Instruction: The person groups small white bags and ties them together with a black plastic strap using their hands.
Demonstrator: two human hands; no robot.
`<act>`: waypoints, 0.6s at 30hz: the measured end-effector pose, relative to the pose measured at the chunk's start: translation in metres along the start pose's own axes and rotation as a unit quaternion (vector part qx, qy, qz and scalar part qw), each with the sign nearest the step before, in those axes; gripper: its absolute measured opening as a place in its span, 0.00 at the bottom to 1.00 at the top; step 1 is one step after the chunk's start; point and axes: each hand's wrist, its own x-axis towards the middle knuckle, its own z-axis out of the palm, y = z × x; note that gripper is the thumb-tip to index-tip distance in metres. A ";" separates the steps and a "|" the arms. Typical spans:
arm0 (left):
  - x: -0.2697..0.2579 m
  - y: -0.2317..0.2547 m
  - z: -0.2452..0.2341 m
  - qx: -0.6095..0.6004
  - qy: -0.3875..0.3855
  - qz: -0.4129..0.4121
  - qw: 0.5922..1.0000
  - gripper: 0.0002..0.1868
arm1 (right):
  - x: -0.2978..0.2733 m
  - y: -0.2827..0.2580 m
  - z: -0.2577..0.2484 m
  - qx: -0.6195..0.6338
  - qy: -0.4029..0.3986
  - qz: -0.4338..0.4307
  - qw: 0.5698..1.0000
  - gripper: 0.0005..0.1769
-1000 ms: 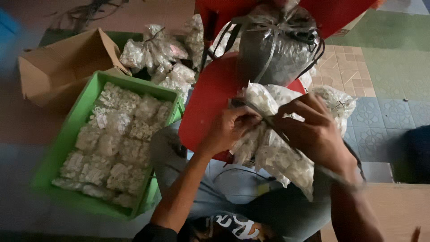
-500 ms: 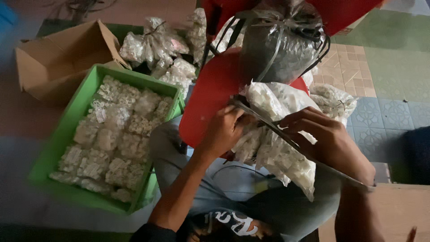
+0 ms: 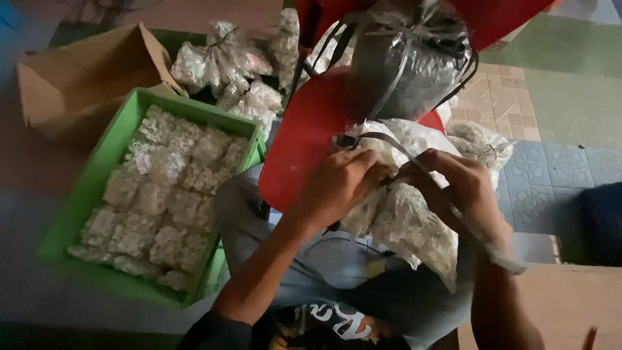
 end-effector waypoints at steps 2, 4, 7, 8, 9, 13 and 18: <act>0.006 0.008 -0.006 -0.011 0.009 -0.008 1.000 0.09 | -0.001 0.005 0.005 0.017 0.039 0.049 0.998 0.02; 0.009 0.014 -0.008 -0.027 0.020 -0.026 0.999 0.10 | -0.005 0.012 0.009 0.038 0.068 0.103 0.992 0.05; 0.014 0.016 -0.011 0.011 0.026 -0.003 1.000 0.11 | -0.008 0.021 0.008 0.065 0.078 0.157 0.982 0.12; 0.011 0.016 -0.013 0.035 0.026 0.020 0.999 0.09 | -0.006 0.019 0.007 0.094 0.086 0.178 0.976 0.12; 0.010 0.016 -0.015 0.058 0.024 0.045 0.997 0.07 | -0.005 0.017 0.006 0.123 0.094 0.200 0.967 0.12; 0.019 0.023 -0.033 0.100 0.012 0.083 0.991 0.07 | -0.002 0.003 0.002 0.151 0.072 0.197 0.966 0.09; 0.037 0.034 -0.025 0.119 -0.021 0.172 0.978 0.06 | -0.013 0.022 0.002 -0.064 0.008 0.121 0.991 0.05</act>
